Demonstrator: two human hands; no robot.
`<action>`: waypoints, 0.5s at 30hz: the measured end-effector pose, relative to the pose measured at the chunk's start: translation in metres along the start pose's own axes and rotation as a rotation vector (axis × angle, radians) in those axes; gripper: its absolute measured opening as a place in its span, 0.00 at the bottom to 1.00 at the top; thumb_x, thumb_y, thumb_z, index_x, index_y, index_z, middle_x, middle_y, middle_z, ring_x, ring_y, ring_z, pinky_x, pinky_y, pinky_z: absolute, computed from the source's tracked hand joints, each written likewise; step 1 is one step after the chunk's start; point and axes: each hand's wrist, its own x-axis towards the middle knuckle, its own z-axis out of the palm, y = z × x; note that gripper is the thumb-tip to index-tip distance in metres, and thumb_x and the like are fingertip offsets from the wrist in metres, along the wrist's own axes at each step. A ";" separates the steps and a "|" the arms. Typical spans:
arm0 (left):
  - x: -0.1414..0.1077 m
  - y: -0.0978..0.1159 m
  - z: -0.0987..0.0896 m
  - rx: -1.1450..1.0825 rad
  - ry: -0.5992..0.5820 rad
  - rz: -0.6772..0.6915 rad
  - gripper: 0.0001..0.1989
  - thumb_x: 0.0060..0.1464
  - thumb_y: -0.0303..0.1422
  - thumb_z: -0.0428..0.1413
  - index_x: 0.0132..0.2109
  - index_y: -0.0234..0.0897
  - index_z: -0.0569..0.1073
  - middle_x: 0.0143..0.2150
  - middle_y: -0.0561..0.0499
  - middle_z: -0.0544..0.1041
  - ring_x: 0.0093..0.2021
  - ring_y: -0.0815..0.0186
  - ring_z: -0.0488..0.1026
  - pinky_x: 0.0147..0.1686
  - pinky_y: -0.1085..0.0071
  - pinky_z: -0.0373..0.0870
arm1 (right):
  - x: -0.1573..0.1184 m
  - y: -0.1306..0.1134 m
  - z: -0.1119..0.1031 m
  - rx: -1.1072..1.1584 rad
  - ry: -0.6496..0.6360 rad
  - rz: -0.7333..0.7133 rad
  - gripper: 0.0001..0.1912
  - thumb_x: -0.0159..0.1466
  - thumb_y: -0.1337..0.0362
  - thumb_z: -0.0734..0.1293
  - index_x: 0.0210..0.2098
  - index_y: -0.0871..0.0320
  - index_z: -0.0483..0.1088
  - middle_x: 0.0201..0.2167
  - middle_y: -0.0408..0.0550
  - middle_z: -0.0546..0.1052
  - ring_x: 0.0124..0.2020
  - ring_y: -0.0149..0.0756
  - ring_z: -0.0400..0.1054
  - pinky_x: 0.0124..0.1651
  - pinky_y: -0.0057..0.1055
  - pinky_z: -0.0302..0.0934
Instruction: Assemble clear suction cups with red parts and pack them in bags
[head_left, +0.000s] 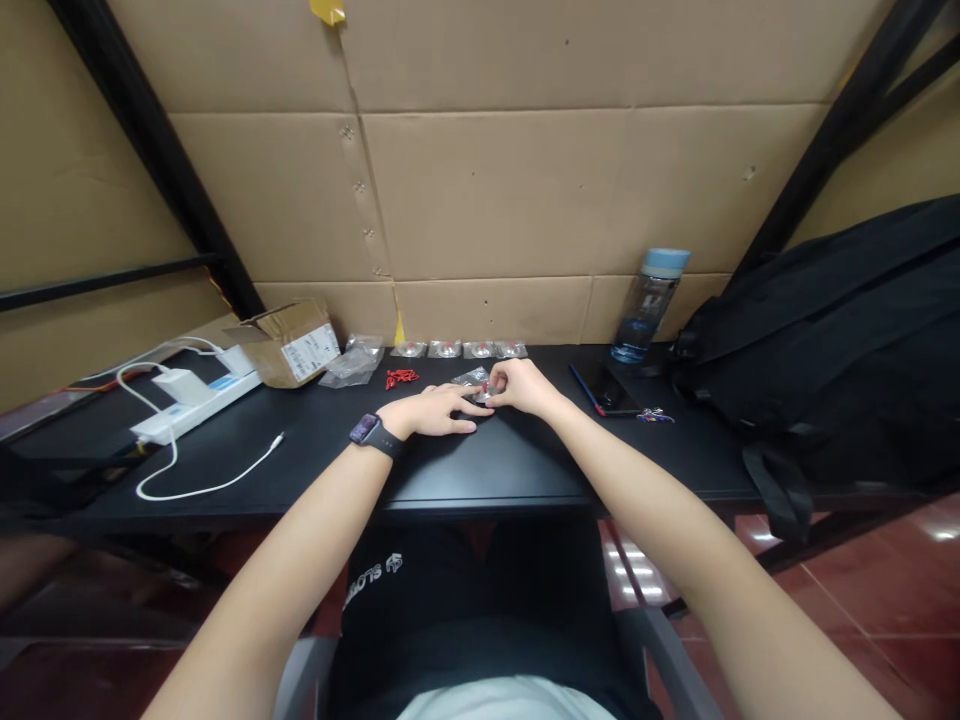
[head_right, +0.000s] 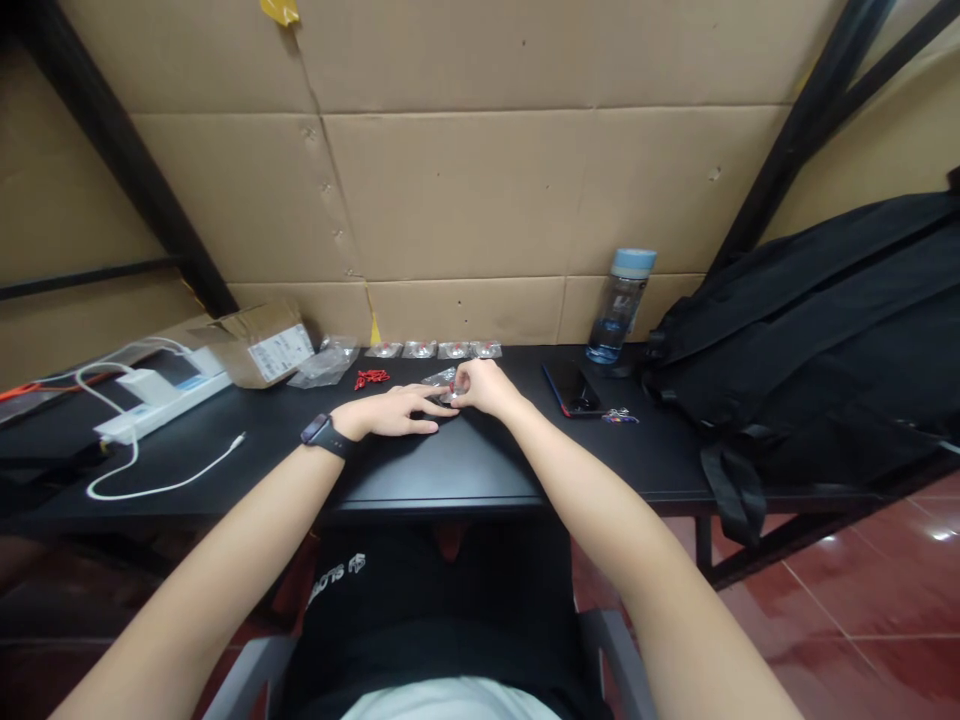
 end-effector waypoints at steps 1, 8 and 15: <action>0.000 0.000 0.000 0.001 0.002 0.005 0.23 0.65 0.47 0.53 0.66 0.64 0.68 0.78 0.56 0.49 0.75 0.45 0.51 0.68 0.42 0.52 | 0.000 -0.001 0.001 -0.049 0.027 0.029 0.15 0.48 0.59 0.82 0.31 0.55 0.76 0.30 0.42 0.79 0.32 0.35 0.73 0.31 0.26 0.59; -0.002 -0.001 -0.002 0.009 0.026 0.013 0.22 0.65 0.45 0.54 0.65 0.64 0.70 0.78 0.59 0.49 0.75 0.45 0.49 0.69 0.42 0.51 | -0.001 0.001 -0.003 -0.034 -0.001 0.068 0.12 0.53 0.59 0.80 0.31 0.53 0.76 0.30 0.41 0.80 0.32 0.34 0.74 0.33 0.26 0.59; -0.001 -0.001 -0.003 0.041 0.011 0.014 0.23 0.64 0.42 0.55 0.65 0.65 0.69 0.78 0.59 0.47 0.76 0.46 0.48 0.69 0.41 0.49 | 0.003 0.002 0.001 -0.233 0.130 0.063 0.15 0.55 0.55 0.79 0.32 0.53 0.73 0.34 0.44 0.80 0.36 0.38 0.73 0.33 0.29 0.57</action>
